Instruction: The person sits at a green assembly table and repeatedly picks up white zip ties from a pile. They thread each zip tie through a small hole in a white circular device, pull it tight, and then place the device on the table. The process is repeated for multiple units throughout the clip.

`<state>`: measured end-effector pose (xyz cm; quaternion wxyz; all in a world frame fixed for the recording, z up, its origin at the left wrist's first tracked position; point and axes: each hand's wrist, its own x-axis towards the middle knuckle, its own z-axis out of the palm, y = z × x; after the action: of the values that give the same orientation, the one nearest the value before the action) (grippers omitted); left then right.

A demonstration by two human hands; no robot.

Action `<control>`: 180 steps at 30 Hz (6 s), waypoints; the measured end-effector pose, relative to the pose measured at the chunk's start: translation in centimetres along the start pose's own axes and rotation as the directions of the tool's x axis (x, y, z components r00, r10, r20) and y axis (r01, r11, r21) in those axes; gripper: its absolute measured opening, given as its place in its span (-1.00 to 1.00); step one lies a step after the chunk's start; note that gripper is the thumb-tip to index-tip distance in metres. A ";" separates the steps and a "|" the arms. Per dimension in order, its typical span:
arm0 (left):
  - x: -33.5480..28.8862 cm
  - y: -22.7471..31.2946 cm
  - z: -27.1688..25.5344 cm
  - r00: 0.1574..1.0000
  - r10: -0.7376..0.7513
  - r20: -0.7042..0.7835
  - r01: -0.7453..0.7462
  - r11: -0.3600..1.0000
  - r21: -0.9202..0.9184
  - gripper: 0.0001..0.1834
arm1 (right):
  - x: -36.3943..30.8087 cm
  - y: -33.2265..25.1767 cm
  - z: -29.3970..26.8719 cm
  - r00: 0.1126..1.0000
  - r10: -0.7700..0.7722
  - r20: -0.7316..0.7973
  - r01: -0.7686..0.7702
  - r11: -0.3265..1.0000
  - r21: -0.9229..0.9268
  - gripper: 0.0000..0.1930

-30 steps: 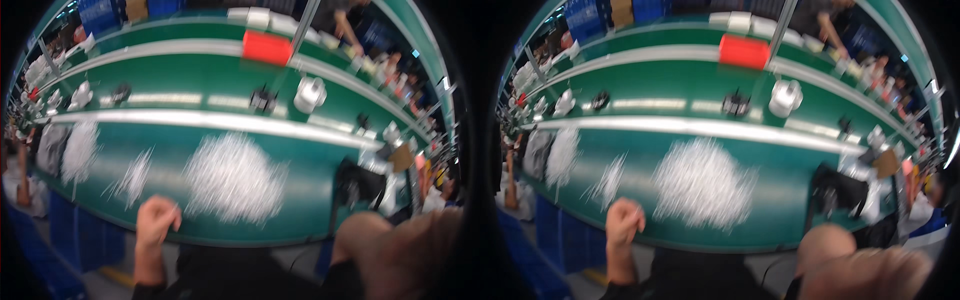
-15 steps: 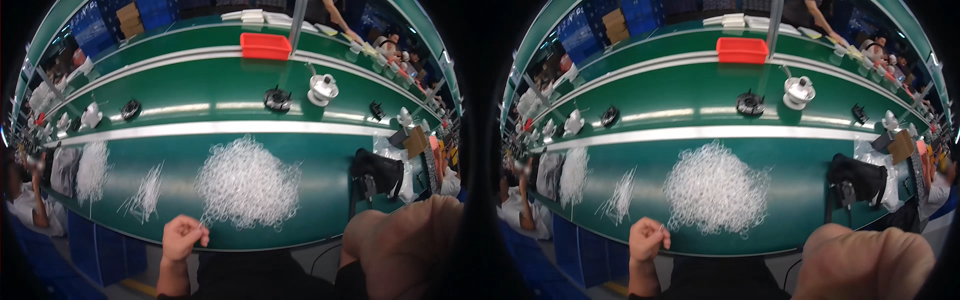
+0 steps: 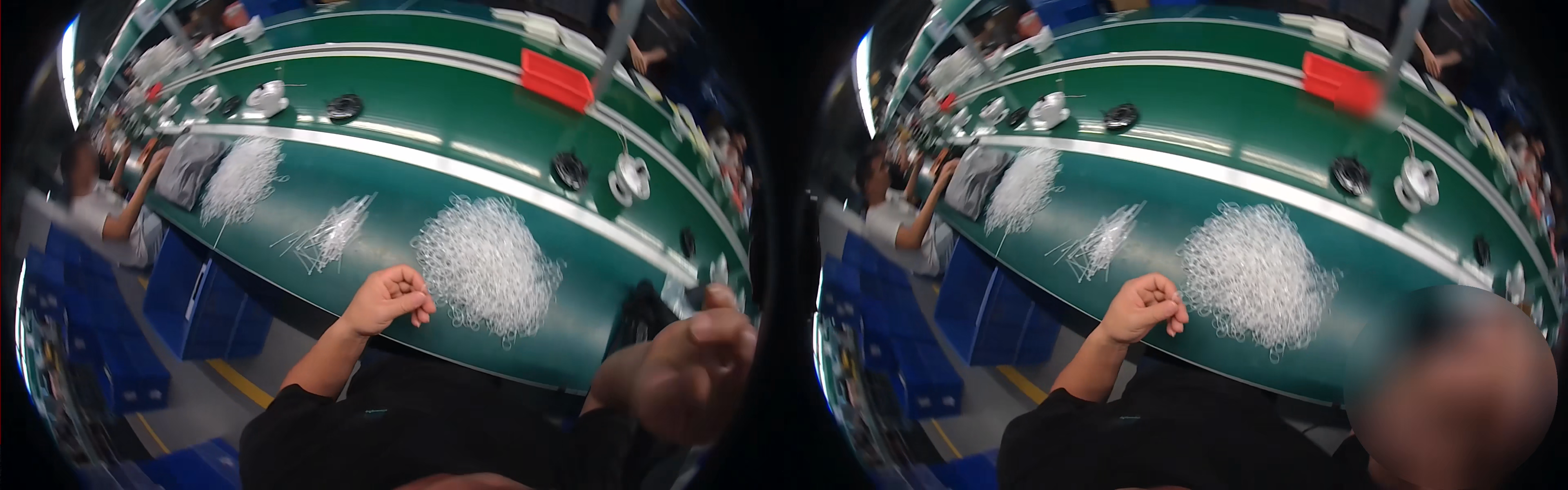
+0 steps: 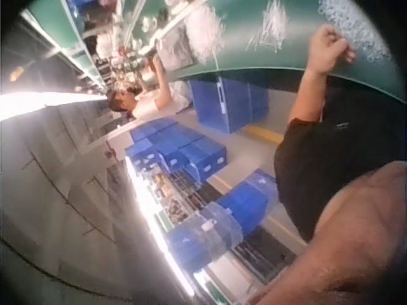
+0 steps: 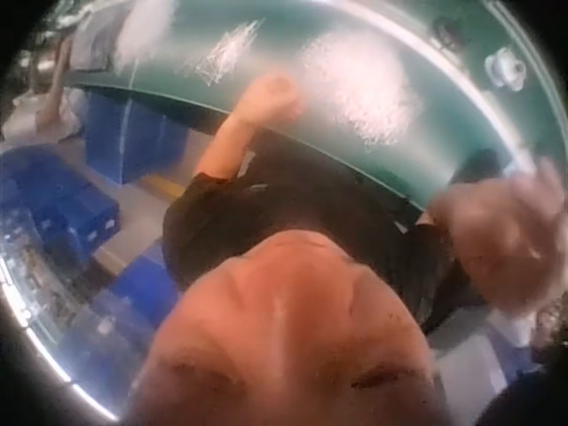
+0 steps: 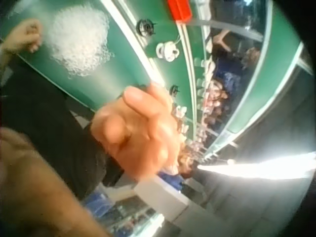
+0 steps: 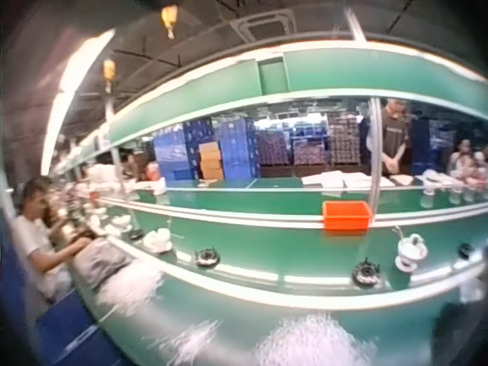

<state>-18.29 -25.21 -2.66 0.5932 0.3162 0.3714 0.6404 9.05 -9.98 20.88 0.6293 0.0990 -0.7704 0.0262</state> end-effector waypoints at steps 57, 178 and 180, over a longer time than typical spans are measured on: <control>28.7 26.3 -43.7 0.493 0.415 -0.764 -0.108 0.901 0.420 -0.63 | -27.1 17.9 3.5 0.298 0.950 -0.087 -0.824 0.210 -0.526 -0.89; 43.6 -14.4 30.4 0.896 0.103 0.433 -0.444 0.128 0.887 -0.81 | -31.1 23.4 -24.5 0.150 0.984 -0.098 -0.986 0.155 0.056 -0.76; 43.3 -14.0 30.3 0.952 -0.116 0.283 -0.240 0.291 0.926 -0.71 | -34.3 24.9 -24.9 0.107 0.956 -0.273 -0.942 0.186 0.280 -0.61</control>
<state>10.48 21.20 -0.23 0.3111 0.7124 0.5724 0.2607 34.94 22.58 -5.34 0.6028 -0.4116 -0.5107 0.4544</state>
